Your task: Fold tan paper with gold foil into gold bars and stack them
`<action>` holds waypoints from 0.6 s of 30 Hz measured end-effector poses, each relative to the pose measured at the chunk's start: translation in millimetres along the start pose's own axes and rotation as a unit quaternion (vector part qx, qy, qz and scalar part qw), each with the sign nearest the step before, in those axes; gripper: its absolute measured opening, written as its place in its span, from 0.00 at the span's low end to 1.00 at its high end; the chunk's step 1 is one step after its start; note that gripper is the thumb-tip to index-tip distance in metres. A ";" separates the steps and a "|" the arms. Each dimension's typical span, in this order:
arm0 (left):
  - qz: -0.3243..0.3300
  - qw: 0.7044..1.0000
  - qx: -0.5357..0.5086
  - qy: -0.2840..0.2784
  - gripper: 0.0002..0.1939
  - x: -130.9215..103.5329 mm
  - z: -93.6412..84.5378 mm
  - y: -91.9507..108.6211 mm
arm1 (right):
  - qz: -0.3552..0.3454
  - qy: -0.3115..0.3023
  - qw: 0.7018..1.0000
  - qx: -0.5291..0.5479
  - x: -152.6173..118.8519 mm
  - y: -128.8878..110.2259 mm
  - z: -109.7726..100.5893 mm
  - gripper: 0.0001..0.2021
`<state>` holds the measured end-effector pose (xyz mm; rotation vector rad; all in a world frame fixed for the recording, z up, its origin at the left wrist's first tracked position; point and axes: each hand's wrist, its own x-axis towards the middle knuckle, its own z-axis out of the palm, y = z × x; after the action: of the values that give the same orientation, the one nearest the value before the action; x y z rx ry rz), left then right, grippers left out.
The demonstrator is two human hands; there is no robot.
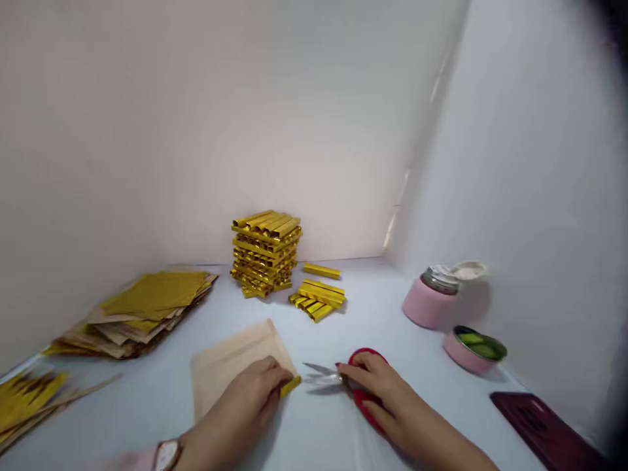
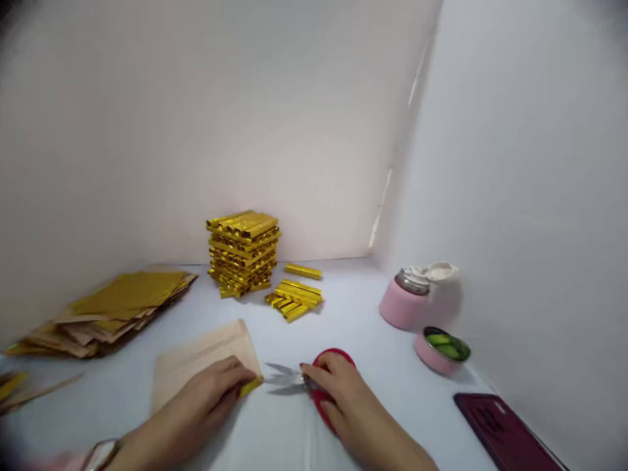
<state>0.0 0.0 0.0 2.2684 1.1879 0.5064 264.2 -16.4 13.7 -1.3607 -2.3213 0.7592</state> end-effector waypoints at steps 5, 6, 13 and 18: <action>-0.053 0.997 0.036 0.052 0.08 5.7 12.1 -0.4 | -0.007 -0.021 1.000 0.011 -2.6 -5.1 -4.3 0.29; -0.055 0.996 0.035 0.056 0.08 5.8 13.1 -0.7 | -0.009 -0.024 1.000 0.008 -3.4 -4.1 -4.5 0.29; -0.056 0.997 0.014 0.042 0.08 8.4 8.2 -4.1 | -0.028 -0.017 0.999 -0.035 -4.0 2.0 -2.1 0.33; -0.055 0.998 0.017 0.032 0.08 10.5 5.6 -4.6 | -0.037 -0.010 0.998 -0.050 -1.5 -3.4 -3.2 0.30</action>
<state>5.8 9.4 -6.4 2.2156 1.3556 0.5236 264.3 -18.2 18.2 -1.3048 -2.4397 0.6452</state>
